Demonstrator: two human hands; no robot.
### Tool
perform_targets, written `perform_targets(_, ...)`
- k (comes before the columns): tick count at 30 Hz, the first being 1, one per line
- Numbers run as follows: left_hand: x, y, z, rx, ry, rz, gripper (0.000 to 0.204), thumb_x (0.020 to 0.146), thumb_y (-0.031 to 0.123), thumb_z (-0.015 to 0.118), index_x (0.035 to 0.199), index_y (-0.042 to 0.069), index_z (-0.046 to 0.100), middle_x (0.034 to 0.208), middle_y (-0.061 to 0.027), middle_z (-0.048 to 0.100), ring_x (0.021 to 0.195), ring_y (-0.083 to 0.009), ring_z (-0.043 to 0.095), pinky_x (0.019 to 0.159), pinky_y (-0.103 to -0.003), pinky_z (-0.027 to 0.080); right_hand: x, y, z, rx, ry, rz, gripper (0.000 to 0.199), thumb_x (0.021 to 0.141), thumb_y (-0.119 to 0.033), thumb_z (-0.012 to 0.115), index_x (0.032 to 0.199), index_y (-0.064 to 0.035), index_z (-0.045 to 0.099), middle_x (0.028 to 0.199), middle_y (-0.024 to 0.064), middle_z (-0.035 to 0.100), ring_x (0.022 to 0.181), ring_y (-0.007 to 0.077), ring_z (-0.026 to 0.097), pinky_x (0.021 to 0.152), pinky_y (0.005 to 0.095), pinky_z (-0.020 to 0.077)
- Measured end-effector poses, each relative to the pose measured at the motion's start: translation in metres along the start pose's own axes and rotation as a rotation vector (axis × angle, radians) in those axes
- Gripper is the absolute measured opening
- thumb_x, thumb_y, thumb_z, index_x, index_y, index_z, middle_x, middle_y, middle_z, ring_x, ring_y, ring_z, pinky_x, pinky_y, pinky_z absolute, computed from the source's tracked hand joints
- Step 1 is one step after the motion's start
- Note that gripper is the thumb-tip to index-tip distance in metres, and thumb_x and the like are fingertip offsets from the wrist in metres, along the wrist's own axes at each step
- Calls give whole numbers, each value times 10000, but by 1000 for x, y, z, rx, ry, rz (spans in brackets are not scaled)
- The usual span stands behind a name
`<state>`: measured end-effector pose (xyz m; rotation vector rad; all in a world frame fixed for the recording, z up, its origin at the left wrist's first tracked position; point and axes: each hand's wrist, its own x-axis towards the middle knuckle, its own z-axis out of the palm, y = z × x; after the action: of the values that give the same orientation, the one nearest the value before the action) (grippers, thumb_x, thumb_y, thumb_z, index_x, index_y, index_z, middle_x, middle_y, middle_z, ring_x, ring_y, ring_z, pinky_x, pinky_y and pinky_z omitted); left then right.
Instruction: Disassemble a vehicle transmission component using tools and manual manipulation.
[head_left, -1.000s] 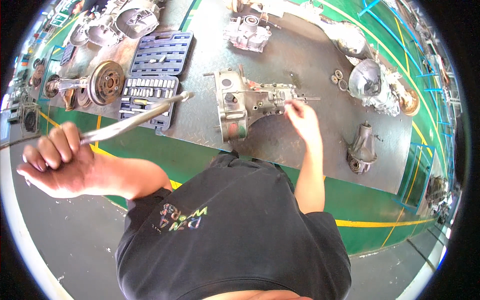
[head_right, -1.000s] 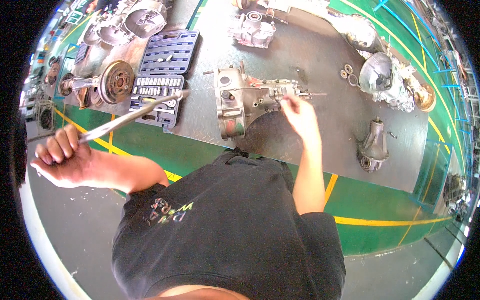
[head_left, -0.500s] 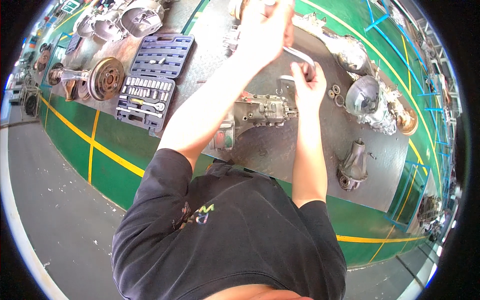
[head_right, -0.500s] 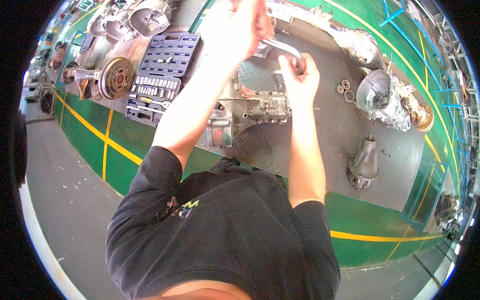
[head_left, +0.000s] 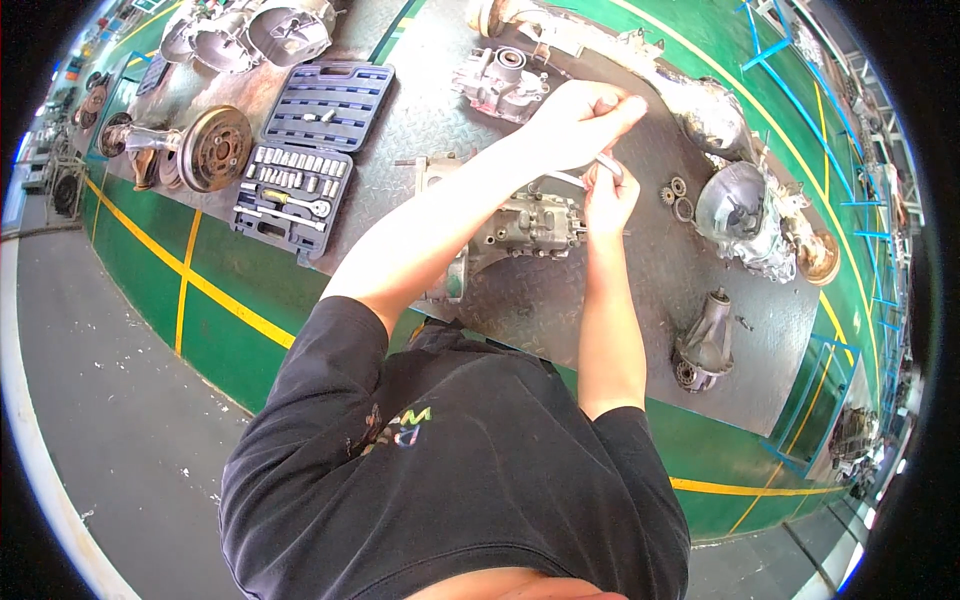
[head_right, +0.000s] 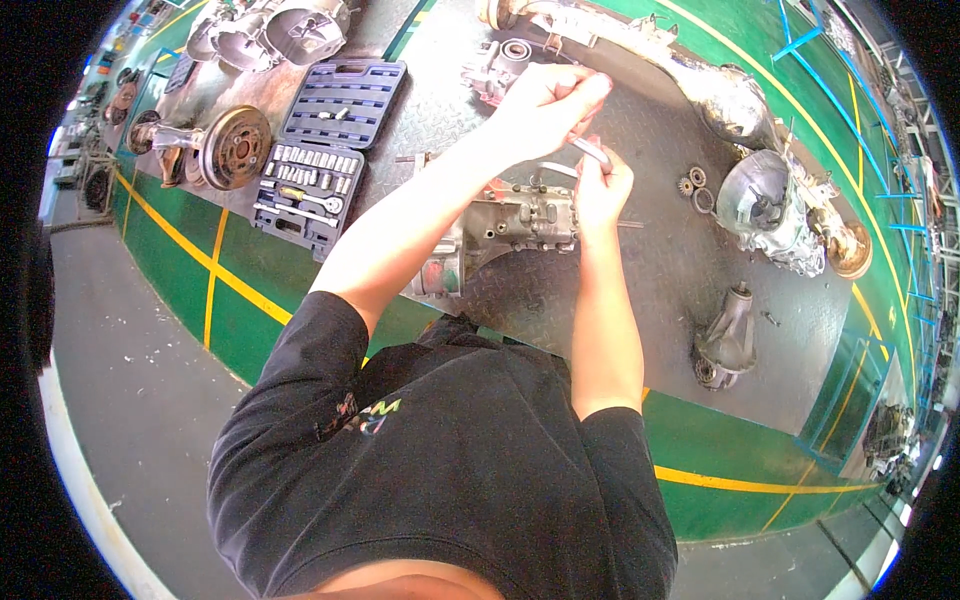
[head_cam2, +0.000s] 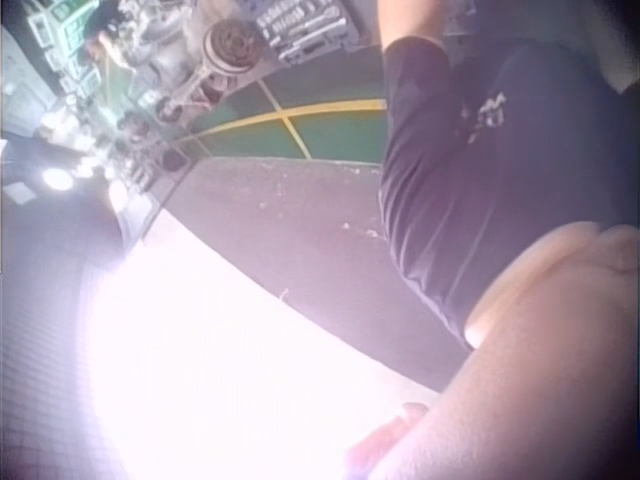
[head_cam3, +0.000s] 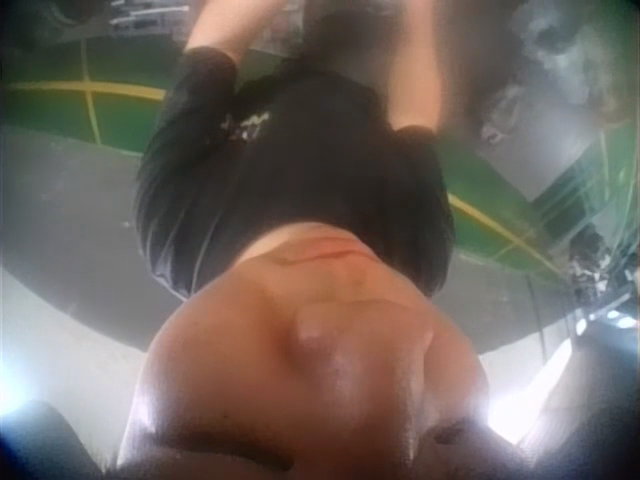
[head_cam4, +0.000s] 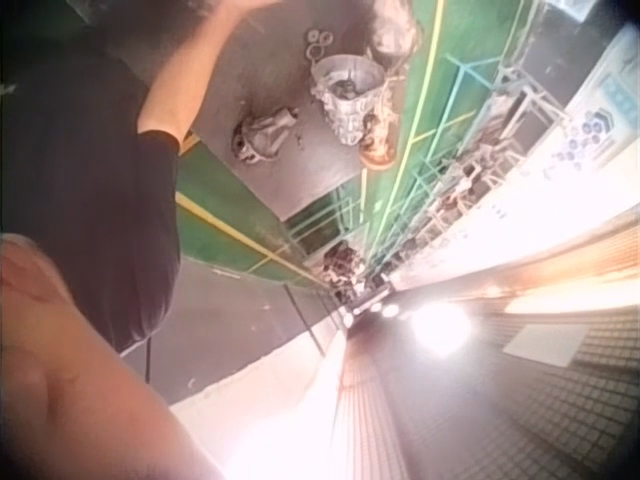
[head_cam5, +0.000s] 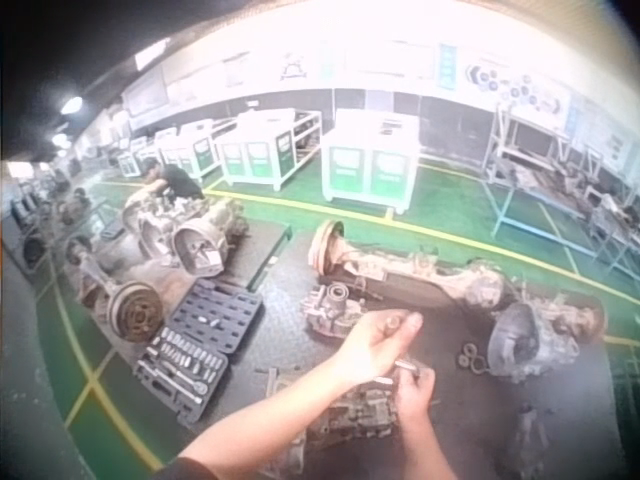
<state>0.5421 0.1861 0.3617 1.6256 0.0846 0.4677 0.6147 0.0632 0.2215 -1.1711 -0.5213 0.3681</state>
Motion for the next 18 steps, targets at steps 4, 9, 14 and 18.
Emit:
perform_targets(4, 5, 2, 8, 46, 51, 58, 379, 1030, 271, 529, 705, 76, 544, 585, 61, 481, 528, -25, 433, 507, -222, 392, 2, -10, -2, 42, 11, -57, 376, 1012, -186, 574, 661, -90, 475, 591, -60, 423, 496, 26, 337, 441, 224, 239)
perform_targets(9, 9, -1, 19, -8, 20, -39, 422, 989, 323, 572, 666, 57, 519, 542, 24, 448, 519, -60, 402, 482, -269, 362, -3, -3, -8, 49, 2, -65, 360, 1022, -179, 547, 682, -70, 503, 580, -51, 429, 475, 31, 344, 423, 228, 244)
perform_targets(14, 11, -6, 27, -36, 0, -73, 431, 987, 329, 575, 661, 62, 484, 553, 29, 426, 528, -56, 383, 484, -270, 356, -6, 2, -21, 28, 22, 6, 312, 1023, -155, 529, 737, -33, 548, 592, -48, 435, 502, 31, 367, 435, 226, 264)
perform_targets(18, 16, -10, 32, 6, -31, -65, 377, 1004, 303, 562, 716, 62, 531, 591, 47, 460, 557, -45, 411, 508, -245, 367, -8, -14, -25, 1, -12, -36, 177, 981, -96, 574, 818, -26, 568, 621, -56, 435, 556, 33, 394, 469, 214, 294)
